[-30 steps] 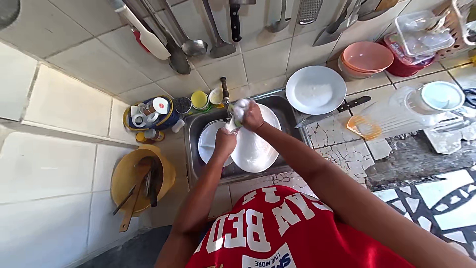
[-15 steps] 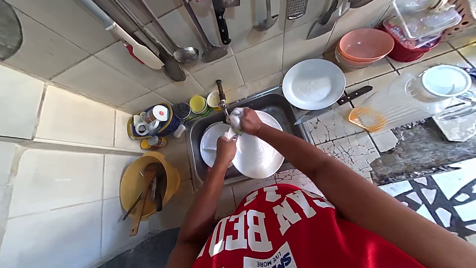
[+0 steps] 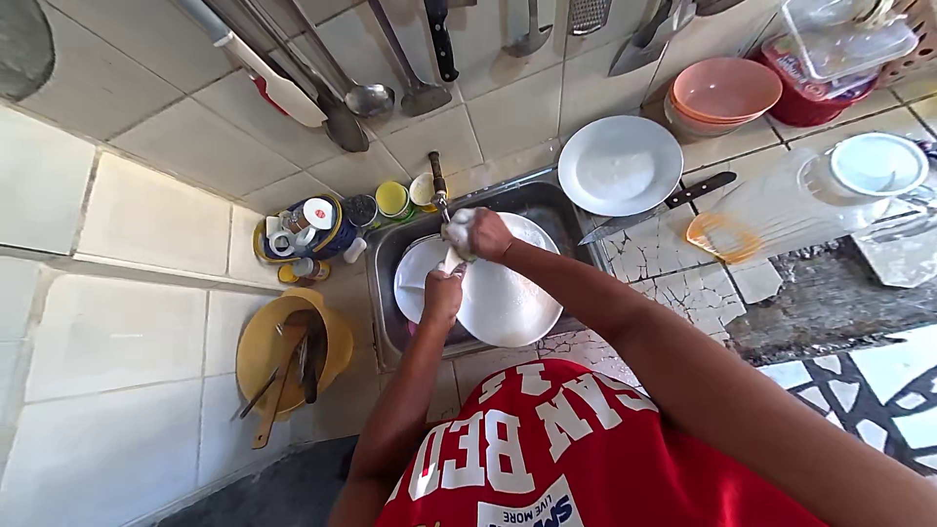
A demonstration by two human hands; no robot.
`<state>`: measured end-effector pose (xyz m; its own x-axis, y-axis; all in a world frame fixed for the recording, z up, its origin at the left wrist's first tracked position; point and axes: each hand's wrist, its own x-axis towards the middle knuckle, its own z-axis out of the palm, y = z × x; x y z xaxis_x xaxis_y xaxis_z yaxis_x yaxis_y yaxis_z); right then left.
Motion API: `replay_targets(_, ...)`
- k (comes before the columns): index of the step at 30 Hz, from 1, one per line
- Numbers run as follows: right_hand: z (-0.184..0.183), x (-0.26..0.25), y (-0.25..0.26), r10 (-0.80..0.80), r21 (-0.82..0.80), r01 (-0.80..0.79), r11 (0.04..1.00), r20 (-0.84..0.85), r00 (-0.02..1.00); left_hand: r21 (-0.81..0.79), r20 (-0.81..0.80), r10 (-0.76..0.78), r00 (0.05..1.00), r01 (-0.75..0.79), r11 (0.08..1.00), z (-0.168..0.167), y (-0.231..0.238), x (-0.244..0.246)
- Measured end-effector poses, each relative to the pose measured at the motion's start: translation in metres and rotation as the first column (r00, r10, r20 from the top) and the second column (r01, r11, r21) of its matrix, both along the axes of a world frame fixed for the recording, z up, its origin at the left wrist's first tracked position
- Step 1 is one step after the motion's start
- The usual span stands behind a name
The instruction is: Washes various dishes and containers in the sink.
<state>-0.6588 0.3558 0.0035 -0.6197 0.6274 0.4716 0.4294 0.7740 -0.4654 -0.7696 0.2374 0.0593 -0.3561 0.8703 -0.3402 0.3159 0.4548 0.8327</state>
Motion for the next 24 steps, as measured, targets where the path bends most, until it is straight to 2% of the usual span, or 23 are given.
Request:
replay_targets(3,-0.023,0.031,0.016,-0.306,-0.204,0.311,0.928,0.056,0.95,0.053,-0.089,0.148,0.985,-0.144,0.988,-0.004,-0.002,0.004)
replay_targets(6,-0.05,0.059,0.004,-0.434,-0.245,0.463,0.852,0.165,0.886,0.106,-0.039,0.302,0.952,-0.297,0.949,-0.011,-0.003,0.003)
replay_targets(8,-0.047,0.066,-0.028,-0.344,-0.355,0.456,0.816,0.335,0.877,0.104,0.025,0.391,0.92,-0.391,0.914,-0.015,0.002,0.003)
replay_targets(10,-0.045,0.063,-0.061,-0.164,-0.516,0.417,0.749,0.465,0.87,0.103,0.083,0.447,0.89,-0.454,0.885,-0.02,0.007,0.006)
replay_targets(11,-0.047,0.058,-0.076,-0.066,-0.582,0.355,0.732,0.457,0.887,0.106,0.101,0.464,0.88,-0.473,0.875,-0.023,0.009,0.008)
replay_targets(13,-0.042,0.039,-0.098,0.086,-0.688,0.171,0.705,0.322,0.943,0.088,0.139,0.477,0.868,-0.491,0.867,-0.029,0.015,0.012)
replay_targets(15,-0.033,0.019,-0.105,0.116,-0.681,0.044,0.731,0.187,0.975,0.038,0.145,0.462,0.875,-0.471,0.881,-0.032,0.018,0.021)
replay_targets(17,-0.033,0.01,-0.09,0.117,-0.602,0.028,0.798,0.201,0.973,0.015,0.14,0.408,0.902,-0.414,0.91,-0.028,0.017,0.033)
replay_targets(20,-0.036,0.019,-0.035,0.012,-0.528,0.18,0.83,0.34,0.94,0.059,0.108,0.292,0.95,-0.299,0.952,-0.022,0.002,0.038)
replay_targets(22,-0.035,0.038,-0.008,-0.06,-0.496,0.309,0.812,0.455,0.888,0.084,0.107,0.313,0.944,-0.322,0.943,-0.018,-0.004,0.032)
replay_targets(24,-0.042,0.06,-0.003,-0.083,-0.442,0.388,0.809,0.568,0.819,0.126,0.135,0.379,0.915,-0.395,0.91,-0.019,-0.005,0.019)
